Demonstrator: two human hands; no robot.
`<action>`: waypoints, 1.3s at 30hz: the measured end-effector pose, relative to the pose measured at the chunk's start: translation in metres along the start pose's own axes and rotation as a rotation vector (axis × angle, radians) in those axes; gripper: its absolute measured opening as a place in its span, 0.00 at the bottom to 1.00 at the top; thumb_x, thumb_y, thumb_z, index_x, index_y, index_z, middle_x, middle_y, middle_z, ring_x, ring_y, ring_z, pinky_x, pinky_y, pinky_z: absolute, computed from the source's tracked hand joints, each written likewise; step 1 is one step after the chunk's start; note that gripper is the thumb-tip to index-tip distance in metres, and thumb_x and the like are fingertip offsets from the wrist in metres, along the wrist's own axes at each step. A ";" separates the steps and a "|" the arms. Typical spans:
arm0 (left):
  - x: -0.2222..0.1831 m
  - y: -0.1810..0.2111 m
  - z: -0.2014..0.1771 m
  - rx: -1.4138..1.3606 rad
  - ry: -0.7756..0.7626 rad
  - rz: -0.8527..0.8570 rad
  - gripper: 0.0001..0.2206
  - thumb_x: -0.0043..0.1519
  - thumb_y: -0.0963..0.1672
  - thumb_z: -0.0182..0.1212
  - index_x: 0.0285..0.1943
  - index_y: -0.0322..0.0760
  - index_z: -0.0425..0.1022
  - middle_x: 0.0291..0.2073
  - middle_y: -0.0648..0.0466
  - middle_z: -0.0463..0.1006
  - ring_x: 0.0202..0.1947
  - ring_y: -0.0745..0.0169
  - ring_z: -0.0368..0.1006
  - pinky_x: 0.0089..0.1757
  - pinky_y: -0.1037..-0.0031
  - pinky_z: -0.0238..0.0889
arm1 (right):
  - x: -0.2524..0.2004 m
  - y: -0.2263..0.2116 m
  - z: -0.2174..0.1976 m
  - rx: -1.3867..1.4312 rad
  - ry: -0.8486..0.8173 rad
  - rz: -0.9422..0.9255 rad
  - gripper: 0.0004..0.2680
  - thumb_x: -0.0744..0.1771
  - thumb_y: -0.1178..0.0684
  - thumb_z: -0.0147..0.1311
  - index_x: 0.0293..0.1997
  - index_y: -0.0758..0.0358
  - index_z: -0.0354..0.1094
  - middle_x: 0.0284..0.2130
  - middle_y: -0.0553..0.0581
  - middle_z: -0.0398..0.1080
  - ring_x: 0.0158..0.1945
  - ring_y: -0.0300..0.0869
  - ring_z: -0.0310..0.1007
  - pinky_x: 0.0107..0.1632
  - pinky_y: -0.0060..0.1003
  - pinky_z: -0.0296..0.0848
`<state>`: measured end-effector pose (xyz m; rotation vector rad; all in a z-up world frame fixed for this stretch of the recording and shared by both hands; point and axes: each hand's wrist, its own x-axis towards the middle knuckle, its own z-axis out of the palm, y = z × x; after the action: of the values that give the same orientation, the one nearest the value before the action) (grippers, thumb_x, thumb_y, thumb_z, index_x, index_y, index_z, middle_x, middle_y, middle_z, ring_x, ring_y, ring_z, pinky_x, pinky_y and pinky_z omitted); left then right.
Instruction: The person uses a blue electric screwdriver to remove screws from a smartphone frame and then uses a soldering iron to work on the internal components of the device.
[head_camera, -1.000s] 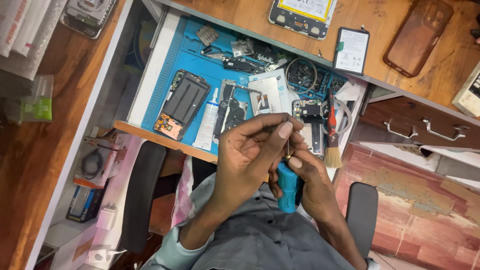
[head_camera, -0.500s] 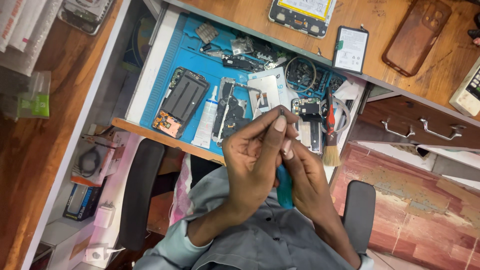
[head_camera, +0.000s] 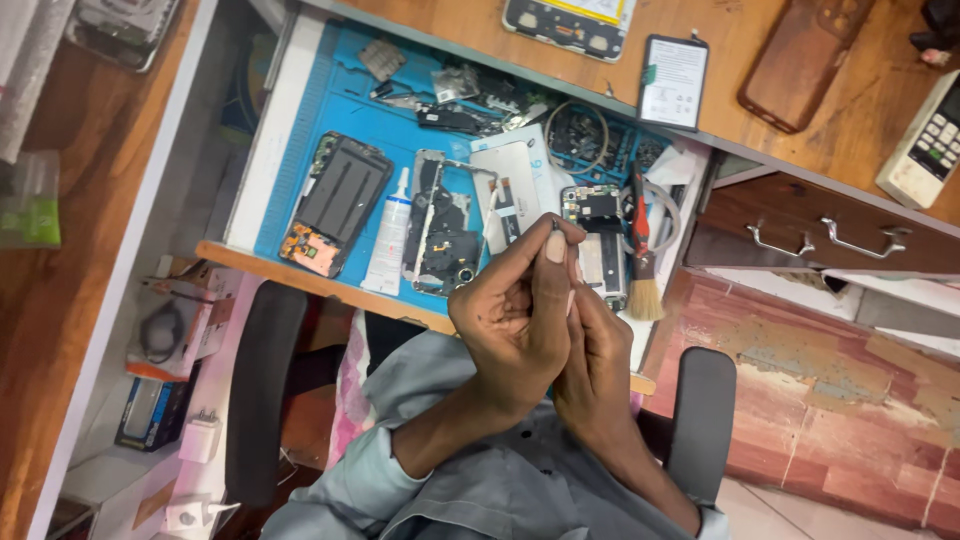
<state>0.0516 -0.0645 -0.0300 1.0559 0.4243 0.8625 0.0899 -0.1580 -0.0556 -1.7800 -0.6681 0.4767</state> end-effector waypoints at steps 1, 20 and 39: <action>0.000 -0.002 0.002 -0.002 -0.002 -0.005 0.13 0.73 0.37 0.53 0.63 0.15 0.71 0.47 0.48 0.79 0.40 0.79 0.71 0.38 0.85 0.68 | -0.002 0.002 -0.002 0.009 0.011 -0.009 0.11 0.74 0.55 0.39 0.50 0.73 0.68 0.33 0.56 0.72 0.36 0.35 0.69 0.40 0.31 0.69; 0.023 -0.019 0.036 -0.270 -0.407 -0.648 0.13 0.72 0.44 0.55 0.55 0.25 0.77 0.40 0.49 0.83 0.25 0.73 0.71 0.30 0.83 0.67 | -0.007 0.017 -0.083 1.357 -0.253 0.508 0.11 0.74 0.48 0.39 0.36 0.61 0.58 0.25 0.51 0.61 0.18 0.35 0.59 0.20 0.29 0.62; -0.015 -0.024 0.065 -0.421 -0.120 -0.592 0.09 0.72 0.42 0.56 0.48 0.25 0.73 0.26 0.61 0.63 0.22 0.81 0.56 0.30 0.84 0.65 | -0.041 0.069 -0.090 1.734 -0.341 0.636 0.11 0.73 0.46 0.37 0.35 0.55 0.60 0.23 0.51 0.64 0.13 0.35 0.57 0.16 0.31 0.62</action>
<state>0.0956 -0.1192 -0.0227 0.5392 0.4011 0.3315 0.1280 -0.2653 -0.0952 -0.1683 0.2323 1.2746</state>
